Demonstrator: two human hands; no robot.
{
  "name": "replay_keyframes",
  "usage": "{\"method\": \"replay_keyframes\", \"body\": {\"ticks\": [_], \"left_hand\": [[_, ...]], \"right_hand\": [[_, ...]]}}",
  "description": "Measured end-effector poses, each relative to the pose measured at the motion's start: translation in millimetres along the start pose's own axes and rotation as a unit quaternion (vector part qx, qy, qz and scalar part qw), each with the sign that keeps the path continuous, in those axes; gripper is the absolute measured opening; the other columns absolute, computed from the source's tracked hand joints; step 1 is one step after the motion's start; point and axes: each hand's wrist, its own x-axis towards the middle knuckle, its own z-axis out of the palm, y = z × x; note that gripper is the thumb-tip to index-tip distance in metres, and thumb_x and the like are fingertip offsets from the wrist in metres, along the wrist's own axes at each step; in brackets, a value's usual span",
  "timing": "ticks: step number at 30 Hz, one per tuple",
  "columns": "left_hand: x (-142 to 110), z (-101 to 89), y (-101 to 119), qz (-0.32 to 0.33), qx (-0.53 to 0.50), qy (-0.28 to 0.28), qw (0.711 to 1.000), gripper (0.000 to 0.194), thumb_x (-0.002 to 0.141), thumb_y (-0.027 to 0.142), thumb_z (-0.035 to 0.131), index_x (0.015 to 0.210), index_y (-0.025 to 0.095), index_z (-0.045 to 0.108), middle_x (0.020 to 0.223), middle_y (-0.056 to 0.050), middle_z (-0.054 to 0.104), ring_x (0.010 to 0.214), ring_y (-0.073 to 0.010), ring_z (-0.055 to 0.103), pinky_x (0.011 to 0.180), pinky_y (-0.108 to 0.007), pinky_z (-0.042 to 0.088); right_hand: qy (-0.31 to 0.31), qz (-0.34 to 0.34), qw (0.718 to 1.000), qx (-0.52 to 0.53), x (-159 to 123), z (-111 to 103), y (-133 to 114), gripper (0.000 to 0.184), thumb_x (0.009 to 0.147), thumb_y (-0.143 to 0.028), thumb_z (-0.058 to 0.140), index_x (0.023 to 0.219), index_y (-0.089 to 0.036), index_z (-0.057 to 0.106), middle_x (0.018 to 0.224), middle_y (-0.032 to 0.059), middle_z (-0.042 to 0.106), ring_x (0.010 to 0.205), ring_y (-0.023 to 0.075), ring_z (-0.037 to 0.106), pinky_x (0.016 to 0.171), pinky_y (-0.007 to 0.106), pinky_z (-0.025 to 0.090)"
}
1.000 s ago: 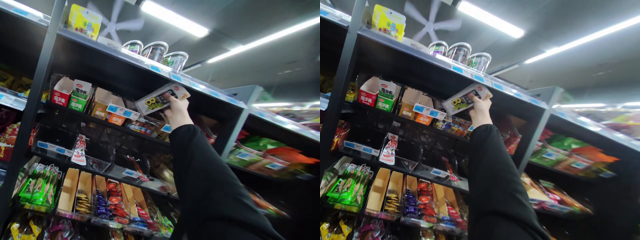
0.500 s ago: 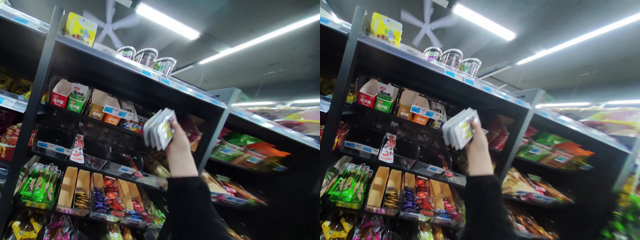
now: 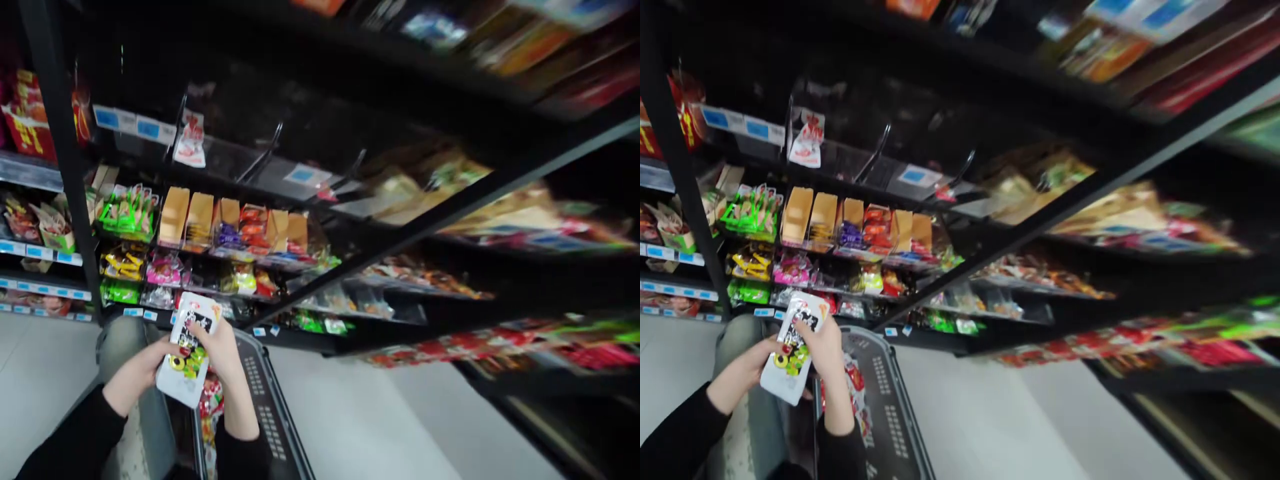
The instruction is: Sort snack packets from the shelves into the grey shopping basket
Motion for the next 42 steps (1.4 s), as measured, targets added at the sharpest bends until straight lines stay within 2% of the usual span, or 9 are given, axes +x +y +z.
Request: {"method": "replay_keyframes", "body": {"ticks": [3, 6, 8, 11, 17, 21, 31, 38, 42], "left_hand": [[0.4, -3.6, -12.7, -0.003, -0.012, 0.073, 0.997, 0.057, 0.055, 0.007, 0.063, 0.112, 0.01, 0.059, 0.071, -0.004, 0.073, 0.072, -0.0253, 0.069, 0.077, -0.041, 0.052], [2.8, -4.8, -24.9, 0.041, -0.004, 0.138, 0.99, 0.05, 0.047, 0.007, 0.063, 0.096, 0.012, 0.065, 0.064, -0.002, 0.072, 0.061, -0.0223, 0.067, 0.067, -0.035, 0.053], [3.4, -4.5, -28.4, 0.067, 0.016, 0.154, 0.986, 0.045, 0.045, 0.005, 0.064, 0.088, 0.013, 0.067, 0.066, -0.003, 0.073, 0.059, -0.021, 0.066, 0.063, -0.032, 0.052], [2.5, -3.8, -29.1, 0.069, 0.033, 0.159, 0.984, 0.042, 0.043, 0.006, 0.067, 0.084, 0.013, 0.068, 0.07, -0.004, 0.074, 0.059, -0.0204, 0.065, 0.059, -0.03, 0.051], [2.8, -8.6, -31.3, 0.057, 0.031, 0.137, 0.988, 0.051, 0.046, 0.011, 0.076, 0.096, 0.012, 0.069, 0.074, -0.006, 0.075, 0.062, -0.0213, 0.066, 0.061, -0.03, 0.05], [3.0, -13.9, -32.2, 0.039, 0.009, 0.153, 0.987, 0.055, 0.054, 0.013, 0.074, 0.108, 0.011, 0.066, 0.078, -0.008, 0.075, 0.066, -0.0225, 0.068, 0.064, -0.032, 0.052], [1.7, -11.1, -33.1, 0.035, 0.013, 0.14, 0.989, 0.078, 0.049, 0.014, 0.078, 0.124, 0.012, 0.057, 0.085, -0.01, 0.076, 0.075, -0.0287, 0.071, 0.072, -0.037, 0.055], [2.8, -8.4, -33.1, 0.03, -0.009, 0.147, 0.989, 0.066, 0.055, 0.015, 0.076, 0.119, 0.012, 0.06, 0.084, -0.009, 0.076, 0.075, -0.0281, 0.071, 0.071, -0.037, 0.056], [3.2, -11.4, -32.1, 0.022, -0.021, 0.153, 0.988, 0.055, 0.053, 0.012, 0.072, 0.107, 0.012, 0.065, 0.075, -0.007, 0.076, 0.067, -0.0249, 0.07, 0.067, -0.035, 0.056]], "right_hand": [[0.12, -0.072, 0.979, -0.146, -4.4, 5.2, 13.7, 0.043, 0.064, -0.041, 0.068, 0.098, -0.017, 0.058, 0.105, 0.0145, 0.062, 0.099, 0.0319, 0.057, 0.09, 0.049, 0.044], [0.219, -0.096, 0.956, -0.17, -20.9, 7.0, 27.8, 0.047, 0.07, -0.048, 0.062, 0.103, -0.015, 0.054, 0.106, 0.0164, 0.058, 0.089, 0.0279, 0.057, 0.082, 0.047, 0.046], [0.189, -0.071, 0.972, -0.121, -34.7, 7.3, 38.4, 0.041, 0.075, -0.048, 0.058, 0.1, -0.017, 0.054, 0.095, 0.0114, 0.061, 0.077, 0.0228, 0.058, 0.073, 0.041, 0.048], [0.136, -0.025, 0.989, -0.048, -49.9, 8.4, 53.5, 0.036, 0.072, -0.043, 0.064, 0.097, -0.019, 0.055, 0.086, 0.0058, 0.063, 0.078, 0.021, 0.06, 0.072, 0.037, 0.048], [0.18, 0.043, 0.98, 0.068, -49.8, 12.7, 69.7, 0.037, 0.061, -0.035, 0.072, 0.091, -0.016, 0.061, 0.081, 0.005, 0.066, 0.075, 0.0194, 0.061, 0.071, 0.035, 0.048], [0.204, 0.036, 0.974, 0.092, -49.0, 12.5, 70.6, 0.032, 0.062, -0.033, 0.072, 0.088, -0.016, 0.063, 0.078, 0.0041, 0.068, 0.072, 0.0181, 0.062, 0.07, 0.034, 0.049], [0.245, 0.012, 0.965, 0.089, -61.4, 11.0, 65.4, 0.033, 0.064, -0.031, 0.073, 0.091, -0.017, 0.061, 0.079, 0.0034, 0.069, 0.072, 0.0174, 0.065, 0.066, 0.031, 0.051], [0.244, 0.004, 0.963, 0.115, -60.3, 6.0, 69.4, 0.03, 0.067, -0.031, 0.072, 0.093, -0.019, 0.061, 0.083, 0.002, 0.067, 0.074, 0.0159, 0.063, 0.066, 0.028, 0.049], [0.282, 0.01, 0.934, 0.22, -56.2, -9.5, 76.6, 0.028, 0.066, -0.029, 0.072, 0.09, -0.019, 0.062, 0.086, 0.0014, 0.066, 0.076, 0.0142, 0.062, 0.066, 0.026, 0.05]]}}
